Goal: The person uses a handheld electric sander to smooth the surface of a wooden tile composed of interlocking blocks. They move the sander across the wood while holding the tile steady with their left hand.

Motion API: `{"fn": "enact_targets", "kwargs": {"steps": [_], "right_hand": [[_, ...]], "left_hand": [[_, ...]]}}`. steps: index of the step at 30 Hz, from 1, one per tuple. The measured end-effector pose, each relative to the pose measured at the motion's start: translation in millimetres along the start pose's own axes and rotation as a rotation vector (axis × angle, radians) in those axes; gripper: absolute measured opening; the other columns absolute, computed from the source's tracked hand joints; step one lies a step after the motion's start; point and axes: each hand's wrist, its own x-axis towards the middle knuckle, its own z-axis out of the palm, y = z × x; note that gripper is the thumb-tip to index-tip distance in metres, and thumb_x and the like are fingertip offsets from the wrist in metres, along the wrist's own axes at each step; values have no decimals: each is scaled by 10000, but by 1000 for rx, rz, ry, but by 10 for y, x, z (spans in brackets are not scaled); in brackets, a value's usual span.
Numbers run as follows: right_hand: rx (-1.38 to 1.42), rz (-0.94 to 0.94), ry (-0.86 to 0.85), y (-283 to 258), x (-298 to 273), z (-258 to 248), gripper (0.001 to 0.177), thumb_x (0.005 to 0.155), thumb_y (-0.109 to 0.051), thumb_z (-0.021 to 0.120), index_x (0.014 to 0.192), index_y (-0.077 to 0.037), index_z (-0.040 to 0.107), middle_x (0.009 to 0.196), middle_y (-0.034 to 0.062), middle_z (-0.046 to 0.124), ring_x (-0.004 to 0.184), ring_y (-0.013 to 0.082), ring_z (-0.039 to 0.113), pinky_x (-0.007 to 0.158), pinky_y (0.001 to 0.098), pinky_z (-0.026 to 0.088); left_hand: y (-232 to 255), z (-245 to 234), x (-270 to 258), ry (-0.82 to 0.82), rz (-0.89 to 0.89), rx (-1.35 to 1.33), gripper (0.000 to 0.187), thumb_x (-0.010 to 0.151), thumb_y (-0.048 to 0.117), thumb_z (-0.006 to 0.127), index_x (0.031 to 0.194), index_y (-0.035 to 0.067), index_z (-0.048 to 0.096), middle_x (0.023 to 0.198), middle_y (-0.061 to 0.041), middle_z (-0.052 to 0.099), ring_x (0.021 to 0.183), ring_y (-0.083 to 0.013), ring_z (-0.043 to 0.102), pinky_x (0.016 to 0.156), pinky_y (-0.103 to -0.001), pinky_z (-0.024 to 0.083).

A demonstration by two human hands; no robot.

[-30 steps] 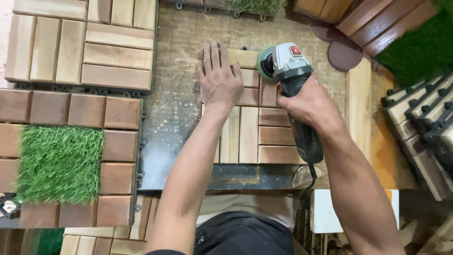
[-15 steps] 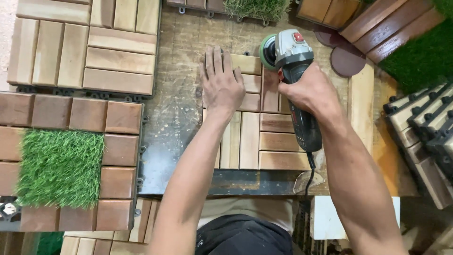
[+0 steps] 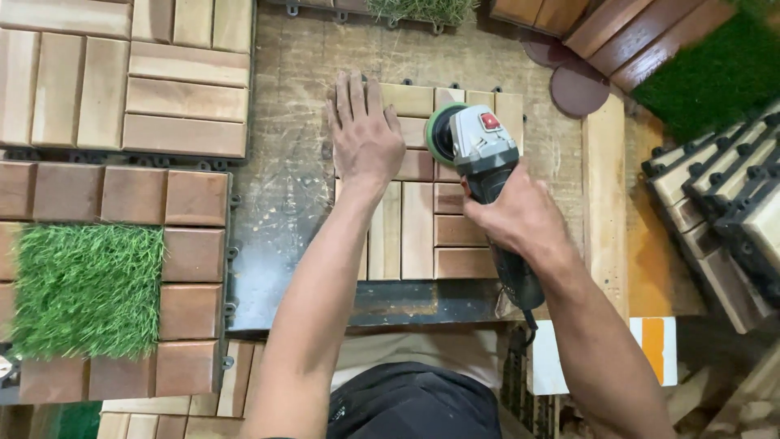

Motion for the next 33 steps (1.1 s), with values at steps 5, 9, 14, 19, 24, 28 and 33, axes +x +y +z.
{"fn": "enact_targets", "kwargs": {"steps": [5, 9, 14, 19, 24, 28, 33], "right_hand": [[-36, 29, -40, 228, -174, 91, 840, 834, -420, 629, 1510, -59, 285, 1129, 215, 689, 1007, 417, 693, 885, 531, 580], [-52, 88, -26, 426, -196, 59, 813, 807, -485, 631, 1454, -67, 370, 1211, 242, 692, 1093, 454, 677, 929, 538, 528], [-51, 133, 11, 553, -67, -21, 816, 800, -461, 631, 1440, -24, 376, 1244, 274, 673, 1143, 468, 646, 955, 525, 506], [-30, 119, 17, 403, 78, -166, 717, 796, -413, 653, 1349, -1, 457, 1191, 239, 687, 1057, 409, 674, 877, 496, 533], [-2, 108, 27, 196, 195, -295, 522, 864, -435, 626, 1199, -57, 495, 1016, 173, 686, 864, 320, 641, 709, 460, 520], [-30, 74, 51, 130, 401, -346, 358, 795, -310, 627, 1047, -75, 530, 932, 168, 667, 825, 321, 623, 701, 461, 491], [38, -2, 75, 38, 557, -432, 215, 821, -242, 629, 987, -125, 557, 854, 98, 612, 774, 266, 567, 666, 436, 463]], "left_hand": [[14, -43, 2, -18, 2, -2, 537, 1058, 354, 420, 1510, 70, 476, 1627, -151, 335, 1529, -327, 240, 1255, -555, 194], [27, -60, 0, -20, 3, 14, 550, 1053, 361, 438, 1517, 67, 468, 1629, -152, 333, 1530, -323, 237, 1252, -551, 201], [43, -42, -1, -28, 8, 20, 549, 1061, 365, 426, 1528, 79, 458, 1632, -145, 330, 1529, -327, 241, 1258, -544, 178], [19, -46, 0, -3, 22, 33, 549, 1058, 348, 460, 1525, 61, 460, 1630, -155, 335, 1532, -338, 230, 1262, -542, 182], [15, -8, -3, 39, 15, 25, 513, 1040, 353, 476, 1472, 82, 528, 1614, -148, 357, 1517, -333, 274, 1247, -555, 225], [39, -94, 11, -31, 2, 5, 529, 1049, 362, 445, 1497, 83, 488, 1629, -149, 333, 1527, -339, 246, 1251, -554, 210], [43, -104, 21, -49, -7, 2, 554, 1048, 371, 424, 1525, 91, 462, 1642, -145, 311, 1543, -332, 182, 1258, -567, 173]]}}
